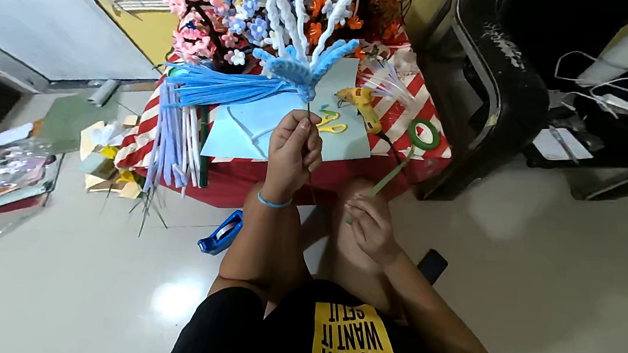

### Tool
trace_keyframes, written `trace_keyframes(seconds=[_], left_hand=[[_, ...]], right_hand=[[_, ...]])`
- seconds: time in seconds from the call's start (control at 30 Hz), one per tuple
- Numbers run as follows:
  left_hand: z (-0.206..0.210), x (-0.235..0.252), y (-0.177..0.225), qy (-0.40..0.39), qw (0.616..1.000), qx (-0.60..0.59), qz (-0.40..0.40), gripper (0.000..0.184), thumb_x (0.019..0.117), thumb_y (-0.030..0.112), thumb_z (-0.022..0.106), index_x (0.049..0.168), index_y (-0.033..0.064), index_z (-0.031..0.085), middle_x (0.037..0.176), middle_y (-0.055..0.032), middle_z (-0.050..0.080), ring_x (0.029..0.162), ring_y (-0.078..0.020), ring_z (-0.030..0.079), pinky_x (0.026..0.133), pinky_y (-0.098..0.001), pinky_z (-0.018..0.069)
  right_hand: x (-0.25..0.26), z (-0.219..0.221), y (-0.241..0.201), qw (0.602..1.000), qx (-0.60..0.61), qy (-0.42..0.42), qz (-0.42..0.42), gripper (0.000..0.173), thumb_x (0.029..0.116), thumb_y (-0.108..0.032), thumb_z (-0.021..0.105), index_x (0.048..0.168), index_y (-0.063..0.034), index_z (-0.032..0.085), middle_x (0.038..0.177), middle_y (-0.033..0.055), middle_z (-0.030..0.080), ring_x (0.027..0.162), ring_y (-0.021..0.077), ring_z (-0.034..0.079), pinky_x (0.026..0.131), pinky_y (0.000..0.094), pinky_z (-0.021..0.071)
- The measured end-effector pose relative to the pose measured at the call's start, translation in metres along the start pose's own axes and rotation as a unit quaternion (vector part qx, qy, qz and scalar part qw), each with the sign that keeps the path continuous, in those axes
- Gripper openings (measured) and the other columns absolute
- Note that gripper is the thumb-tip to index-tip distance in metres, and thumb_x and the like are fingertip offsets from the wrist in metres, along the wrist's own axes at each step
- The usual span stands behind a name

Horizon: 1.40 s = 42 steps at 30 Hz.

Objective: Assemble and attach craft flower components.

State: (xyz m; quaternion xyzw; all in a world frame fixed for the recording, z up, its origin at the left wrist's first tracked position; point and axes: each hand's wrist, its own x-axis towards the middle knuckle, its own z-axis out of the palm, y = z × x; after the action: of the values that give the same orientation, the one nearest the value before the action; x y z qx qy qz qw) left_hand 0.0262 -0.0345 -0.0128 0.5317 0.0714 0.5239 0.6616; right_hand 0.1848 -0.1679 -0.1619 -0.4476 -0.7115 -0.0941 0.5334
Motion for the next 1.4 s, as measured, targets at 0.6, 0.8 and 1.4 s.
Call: trace_keyframes(seconds=[0.6,0.8,1.4], left_hand=[[-0.04,0.029,-0.034,0.108,0.99,0.093,0.005,0.027,0.11,0.017,0.039,0.126,0.0135,0.061,0.066,0.0058,0.055,0.047,0.0005,0.045,0.043,-0.0139,0.04],[-0.055,0.016,-0.043,0.093,0.993,0.067,0.029,0.022,0.1086,0.014,0.042,0.117,0.0132,0.062,0.069,0.0071,0.056,0.051,0.0014,0.049,0.048,-0.0135,0.0439],[-0.053,0.018,-0.037,0.097,0.995,0.02,0.017,0.035,0.1086,0.046,0.04,0.115,0.0189,0.061,0.07,0.0094,0.049,0.048,0.0027,0.039,0.043,-0.0112,0.0346]], right_hand=[[0.212,0.011,-0.004,0.984,0.176,-0.008,0.034,0.017,0.0954,0.003,0.059,0.104,0.0058,0.073,0.098,0.0105,0.067,0.086,0.0063,0.064,0.077,0.0178,0.0561],[0.194,0.029,0.015,0.976,0.203,-0.006,0.08,0.009,0.092,-0.006,0.07,0.096,-0.0008,0.076,0.087,0.0011,0.061,0.081,0.0022,0.059,0.074,0.0149,0.0524],[0.201,0.033,0.032,0.961,0.2,-0.076,0.173,0.005,0.0898,-0.006,0.07,0.09,-0.0017,0.072,0.085,0.0007,0.063,0.077,-0.0004,0.058,0.069,0.0118,0.0487]])
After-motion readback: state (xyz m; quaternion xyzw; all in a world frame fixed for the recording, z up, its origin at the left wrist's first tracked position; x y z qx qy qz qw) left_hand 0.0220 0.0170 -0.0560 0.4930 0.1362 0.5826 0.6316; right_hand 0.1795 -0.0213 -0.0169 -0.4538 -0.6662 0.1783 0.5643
